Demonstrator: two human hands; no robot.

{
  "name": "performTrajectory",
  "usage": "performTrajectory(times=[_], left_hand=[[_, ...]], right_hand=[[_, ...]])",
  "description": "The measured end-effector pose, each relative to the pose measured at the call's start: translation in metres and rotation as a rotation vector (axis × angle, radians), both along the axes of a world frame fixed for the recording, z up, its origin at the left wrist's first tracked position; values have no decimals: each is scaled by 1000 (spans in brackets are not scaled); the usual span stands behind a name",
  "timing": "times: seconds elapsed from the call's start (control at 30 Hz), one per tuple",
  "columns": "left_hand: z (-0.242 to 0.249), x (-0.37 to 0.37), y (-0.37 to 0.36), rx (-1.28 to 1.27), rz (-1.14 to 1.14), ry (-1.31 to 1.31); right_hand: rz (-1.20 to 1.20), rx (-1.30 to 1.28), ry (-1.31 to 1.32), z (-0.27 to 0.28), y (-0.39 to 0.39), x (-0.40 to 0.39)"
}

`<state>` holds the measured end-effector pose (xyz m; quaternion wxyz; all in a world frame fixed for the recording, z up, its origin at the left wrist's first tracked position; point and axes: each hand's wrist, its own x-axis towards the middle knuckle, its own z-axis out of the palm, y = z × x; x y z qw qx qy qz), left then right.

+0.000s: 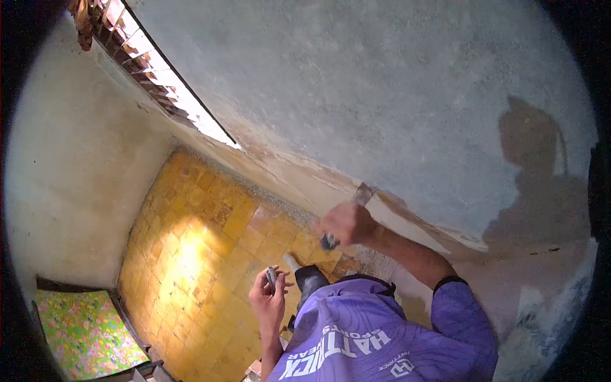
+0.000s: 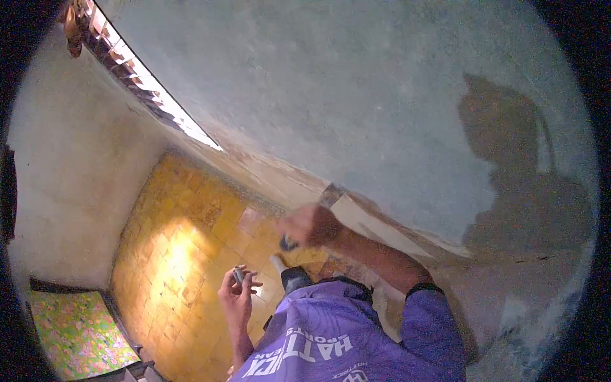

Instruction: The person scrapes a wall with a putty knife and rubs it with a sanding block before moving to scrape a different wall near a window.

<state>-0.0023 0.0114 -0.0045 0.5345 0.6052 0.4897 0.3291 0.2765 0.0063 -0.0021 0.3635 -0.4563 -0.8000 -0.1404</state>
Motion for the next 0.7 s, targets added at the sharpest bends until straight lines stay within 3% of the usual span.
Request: performTrajectory(times=[0.13, 0.27, 0.3, 0.43, 0.53, 0.57, 0.67, 0.7], left_hand=[[9, 1, -2, 1, -6, 13], [5, 0, -4, -8, 20, -27], [5, 1, -3, 10, 15, -25], [5, -2, -4, 31, 15, 2], [1, -5, -5, 10, 24, -3], [-1, -4, -6, 3, 28, -14], [2, -5, -7, 26, -14, 21], [2, -5, -6, 30, -13, 12]], right_hand=[[149, 44, 20, 45, -28, -35], [36, 14, 116, -1, 2, -2], [49, 29, -15, 0, -1, -11], [197, 48, -13, 35, -22, -39], [-57, -52, 26, -5, 6, 5], [81, -55, 149, -13, 10, -3], [242, 27, 21, 6, -9, -37], [191, -22, -26, 18, -19, -44]])
